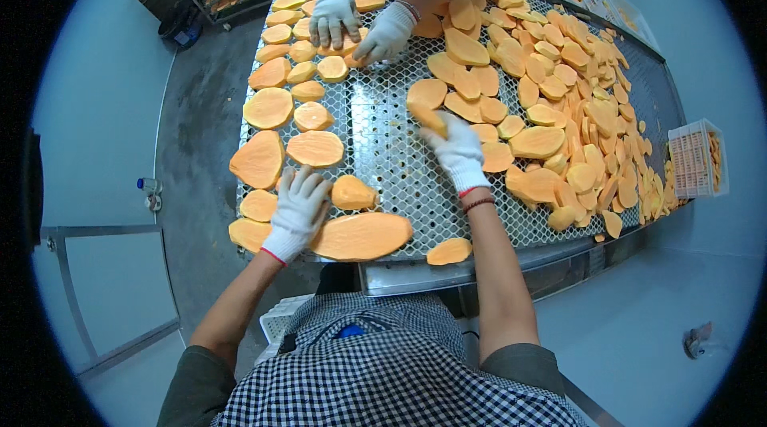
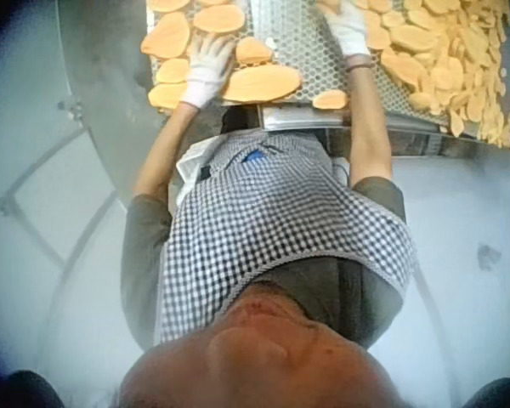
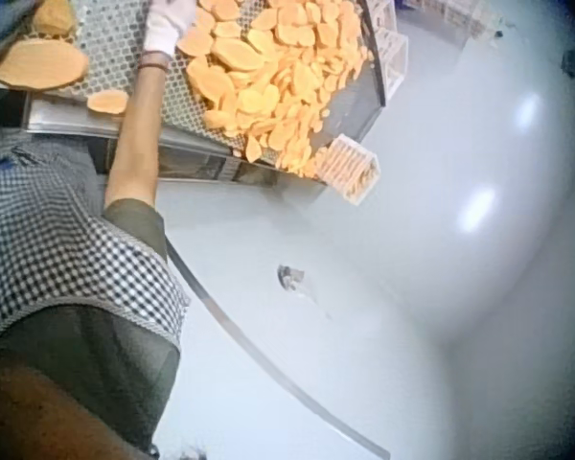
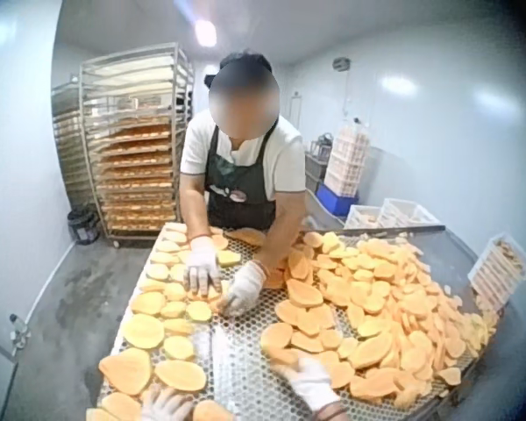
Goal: The person arranges sliced sweet potatoes on a perforated metal tray. They pour slices from a white plastic basket onto the tray and spread them into a single layer with gloved hands. A coworker also arranges slices on the same tray.
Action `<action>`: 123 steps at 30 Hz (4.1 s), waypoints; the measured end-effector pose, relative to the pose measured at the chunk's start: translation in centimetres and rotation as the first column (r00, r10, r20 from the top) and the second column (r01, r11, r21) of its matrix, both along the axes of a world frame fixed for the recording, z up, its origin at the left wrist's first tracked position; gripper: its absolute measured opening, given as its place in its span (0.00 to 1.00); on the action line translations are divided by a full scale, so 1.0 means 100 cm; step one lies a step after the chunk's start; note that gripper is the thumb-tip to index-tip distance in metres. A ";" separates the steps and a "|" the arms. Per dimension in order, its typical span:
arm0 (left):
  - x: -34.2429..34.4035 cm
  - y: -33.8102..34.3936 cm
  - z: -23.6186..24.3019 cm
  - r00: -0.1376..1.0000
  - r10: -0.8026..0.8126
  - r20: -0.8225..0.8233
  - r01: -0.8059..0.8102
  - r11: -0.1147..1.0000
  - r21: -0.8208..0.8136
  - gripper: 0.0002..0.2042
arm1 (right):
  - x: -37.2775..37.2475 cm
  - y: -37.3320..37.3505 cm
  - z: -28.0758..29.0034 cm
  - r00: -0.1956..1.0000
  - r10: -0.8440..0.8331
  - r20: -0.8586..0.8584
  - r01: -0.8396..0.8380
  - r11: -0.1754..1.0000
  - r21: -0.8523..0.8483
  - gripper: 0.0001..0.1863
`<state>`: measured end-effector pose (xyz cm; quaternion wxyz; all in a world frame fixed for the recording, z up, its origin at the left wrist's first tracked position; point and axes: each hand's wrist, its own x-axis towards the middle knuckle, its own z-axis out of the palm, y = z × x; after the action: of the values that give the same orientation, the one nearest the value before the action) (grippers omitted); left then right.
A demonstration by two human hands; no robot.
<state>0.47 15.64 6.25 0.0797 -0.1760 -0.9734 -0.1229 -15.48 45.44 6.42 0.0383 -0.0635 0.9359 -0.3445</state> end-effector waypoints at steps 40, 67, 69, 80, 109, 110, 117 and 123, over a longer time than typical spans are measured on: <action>0.019 0.041 0.003 0.996 0.034 0.087 -0.050 0.980 0.195 0.24 | 0.020 0.044 0.001 0.990 0.139 -0.034 -0.128 0.967 0.219 0.20; 0.016 0.093 -0.004 0.998 -0.012 0.060 0.003 0.989 0.148 0.35 | 0.058 0.079 -0.008 0.994 -0.032 -0.106 0.087 0.817 0.570 0.43; 0.015 0.098 0.000 0.997 -0.009 0.071 -0.003 0.985 0.173 0.35 | 0.072 0.067 0.005 0.998 0.055 0.026 -0.061 0.837 0.544 0.48; 0.031 0.195 0.020 0.946 -0.303 0.115 0.273 0.936 0.223 0.37 | 0.061 0.097 -0.010 0.850 -0.032 0.526 0.397 0.695 -0.600 0.26; -0.095 0.093 0.025 0.991 0.118 -0.067 -0.109 0.986 0.126 0.29 | 0.007 0.146 -0.012 0.954 0.250 -0.165 -0.171 0.907 0.384 0.38; -0.105 0.080 0.021 0.995 0.092 0.033 -0.094 0.993 0.075 0.29 | 0.001 0.137 -0.013 0.944 0.292 -0.153 -0.200 0.877 0.436 0.37; -0.105 0.062 -0.005 0.971 0.020 0.237 0.003 0.995 -0.096 0.23 | -0.013 0.112 -0.030 0.931 0.320 -0.177 -0.215 0.871 0.442 0.29; -0.074 0.070 -0.018 0.992 0.075 0.106 -0.078 0.997 0.020 0.21 | -0.017 0.026 -0.032 0.889 0.421 -0.182 -0.360 0.886 0.292 0.29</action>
<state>-6.96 22.64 4.46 0.0353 -0.1309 -0.9807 -0.1407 -17.22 48.05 3.17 0.0014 -0.2875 0.9370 -0.1984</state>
